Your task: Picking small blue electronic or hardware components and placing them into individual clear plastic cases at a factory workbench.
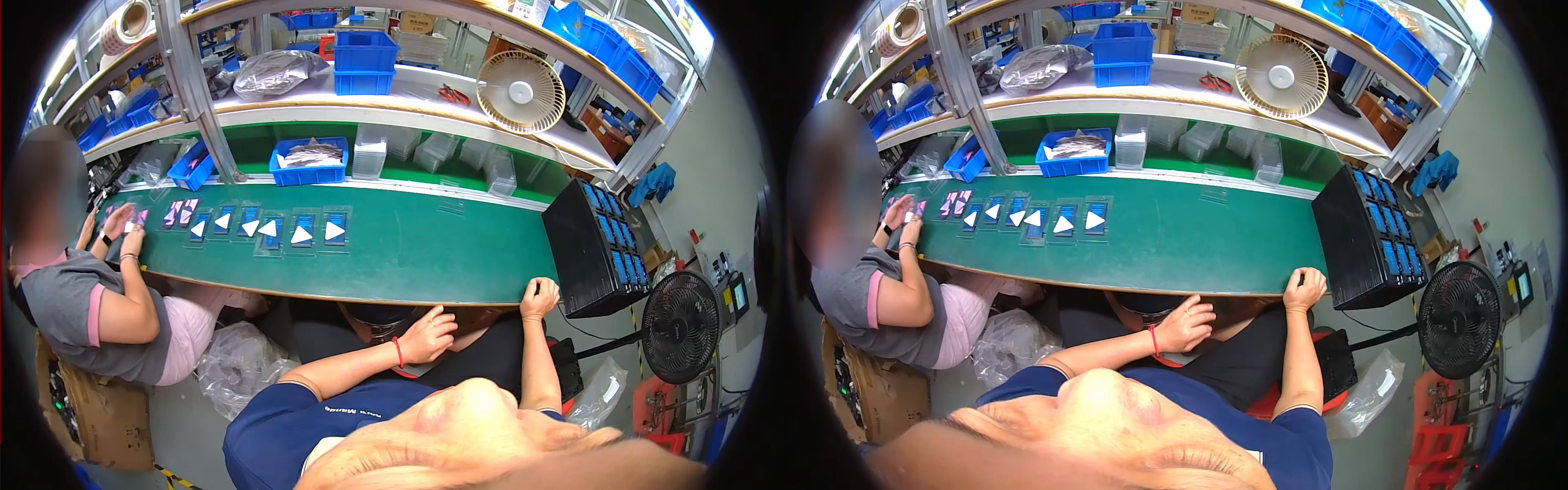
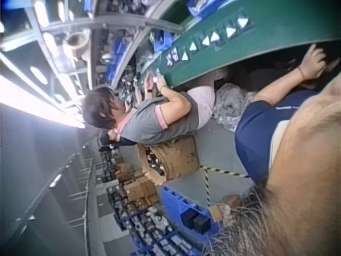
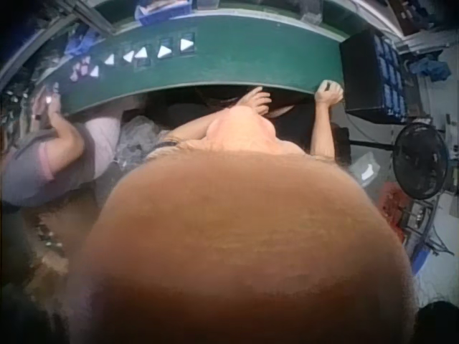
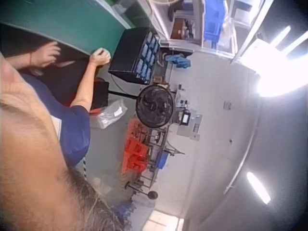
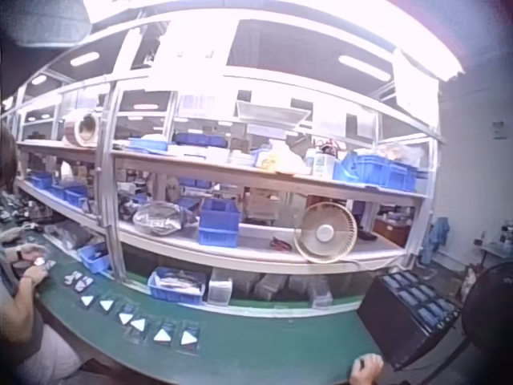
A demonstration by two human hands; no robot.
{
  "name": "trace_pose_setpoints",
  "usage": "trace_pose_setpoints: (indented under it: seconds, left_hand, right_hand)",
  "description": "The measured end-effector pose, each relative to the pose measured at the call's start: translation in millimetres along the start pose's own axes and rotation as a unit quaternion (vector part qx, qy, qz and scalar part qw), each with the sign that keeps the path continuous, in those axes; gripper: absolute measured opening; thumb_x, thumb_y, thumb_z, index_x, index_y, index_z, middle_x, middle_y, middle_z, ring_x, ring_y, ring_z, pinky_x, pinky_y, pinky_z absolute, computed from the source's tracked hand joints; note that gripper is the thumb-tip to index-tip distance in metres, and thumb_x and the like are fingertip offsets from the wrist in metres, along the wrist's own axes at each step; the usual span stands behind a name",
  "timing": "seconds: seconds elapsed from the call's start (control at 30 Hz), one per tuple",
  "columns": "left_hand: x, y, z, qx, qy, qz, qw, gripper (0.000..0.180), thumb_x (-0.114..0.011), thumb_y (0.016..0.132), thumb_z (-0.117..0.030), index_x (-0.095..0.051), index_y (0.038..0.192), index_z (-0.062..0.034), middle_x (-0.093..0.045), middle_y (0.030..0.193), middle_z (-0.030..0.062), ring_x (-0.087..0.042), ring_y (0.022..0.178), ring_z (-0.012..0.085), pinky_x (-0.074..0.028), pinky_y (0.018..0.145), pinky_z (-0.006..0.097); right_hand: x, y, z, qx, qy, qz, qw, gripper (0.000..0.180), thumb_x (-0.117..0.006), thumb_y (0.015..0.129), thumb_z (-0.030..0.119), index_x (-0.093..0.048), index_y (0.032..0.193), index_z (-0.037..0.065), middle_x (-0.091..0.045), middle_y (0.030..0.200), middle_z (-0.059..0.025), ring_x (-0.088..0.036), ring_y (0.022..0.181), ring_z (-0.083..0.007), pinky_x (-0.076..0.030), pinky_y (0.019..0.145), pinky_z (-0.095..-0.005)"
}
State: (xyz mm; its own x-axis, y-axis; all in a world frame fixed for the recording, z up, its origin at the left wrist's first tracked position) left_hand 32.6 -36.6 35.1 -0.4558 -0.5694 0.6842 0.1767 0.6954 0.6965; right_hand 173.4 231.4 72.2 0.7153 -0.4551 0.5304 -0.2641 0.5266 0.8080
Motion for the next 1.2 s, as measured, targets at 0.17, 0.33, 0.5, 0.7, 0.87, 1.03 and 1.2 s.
trace_pose_setpoints:
  seconds: [0.17,0.33,0.5,0.7,0.87,1.03,1.2]
  left_hand:
    - [-126.6,-41.1,63.1,0.194,-0.162,0.174,0.952,0.035,-0.051,0.091,-0.032,-0.062,0.103,-0.001,-0.057,0.114,0.0208,-0.054,0.107,0.037,-0.042,0.095,0.044]
    - [-156.5,-21.3,130.1,0.41,-0.053,0.123,0.902,0.041,-0.047,0.092,-0.041,-0.061,0.118,-0.0122,-0.065,0.106,0.019,-0.061,0.099,0.0332,-0.048,0.085,0.044]
    - [-121.2,-9.2,126.7,0.459,0.058,-0.031,0.886,0.043,-0.052,0.085,-0.046,-0.066,0.095,-0.0062,-0.066,0.103,0.0154,-0.062,0.096,0.0319,-0.048,0.082,0.044]
    - [-122.3,-32.3,126.5,0.55,-0.069,0.169,0.815,0.04,-0.054,0.085,-0.041,-0.065,0.103,-0.0072,-0.067,0.102,0.0176,-0.063,0.094,0.032,-0.049,0.08,0.044]
    - [-127.7,-50.2,118.6,0.591,-0.166,0.324,0.72,0.039,-0.055,0.085,-0.037,-0.064,0.109,-0.008,-0.067,0.1,0.0195,-0.064,0.092,0.0321,-0.05,0.078,0.044]
    - [-108.0,-27.3,65.8,0.248,-0.266,0.548,0.753,0.059,-0.059,0.086,-0.034,-0.047,0.133,-0.0009,-0.052,0.131,0.022,-0.049,0.122,0.0337,-0.038,0.103,0.039]
    - [5.9,66.9,41.4,0.1,-0.49,0.431,0.751,0.056,-0.06,0.092,-0.029,-0.041,0.138,-0.003,-0.051,0.134,0.0153,-0.048,0.123,0.0257,-0.037,0.104,0.037]
  right_hand:
    - [-13.9,5.7,4.5,-0.054,-0.02,0.028,0.998,0.019,-0.061,0.083,0.026,-0.06,0.075,0.009,-0.061,0.086,-0.0057,-0.055,0.088,-0.0282,-0.04,0.081,-0.0423]
    - [-23.8,10.8,45.6,-0.03,0.021,0.121,0.992,0.023,-0.059,0.088,0.028,-0.06,0.074,0.01,-0.061,0.082,-0.0052,-0.055,0.086,-0.0268,-0.041,0.077,-0.0414]
    - [-22.5,8.4,38.9,-0.02,0.018,0.122,0.992,0.021,-0.062,0.086,0.026,-0.059,0.073,0.01,-0.059,0.081,-0.004,-0.054,0.085,-0.0254,-0.04,0.078,-0.0397]
    - [-19.1,6.7,49.7,-0.03,0.039,0.145,0.988,0.015,-0.069,0.078,0.022,-0.06,0.075,0.01,-0.059,0.087,-0.0051,-0.053,0.091,-0.0266,-0.039,0.084,-0.0403]
    - [-26.2,16.6,54.8,-0.031,0.026,0.194,0.98,0.017,-0.071,0.076,0.022,-0.061,0.082,0.01,-0.059,0.093,-0.0069,-0.053,0.095,-0.028,-0.038,0.087,-0.0406]
    - [-89.8,55.8,49.8,-0.088,0.185,0.237,0.95,0.047,-0.074,0.076,0.029,-0.056,0.11,0.002,-0.057,0.105,-0.0164,-0.054,0.099,-0.0321,-0.042,0.088,-0.0423]
    - [-156.4,128.4,58.1,-0.076,0.139,0.171,0.972,0.074,-0.076,0.073,0.035,-0.042,0.129,0.0,-0.045,0.126,-0.0248,-0.041,0.12,-0.0382,-0.034,0.102,-0.0449]
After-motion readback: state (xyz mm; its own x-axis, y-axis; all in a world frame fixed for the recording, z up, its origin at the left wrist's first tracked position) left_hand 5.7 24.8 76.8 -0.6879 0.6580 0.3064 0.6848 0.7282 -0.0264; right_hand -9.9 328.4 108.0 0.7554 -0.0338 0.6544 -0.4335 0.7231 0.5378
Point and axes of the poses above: each hand's wrist, its own y-axis towards the middle knuckle, its own x-axis out of the back of the hand, z = x × y, the point moved 5 cm from there along y, towards the middle knuckle
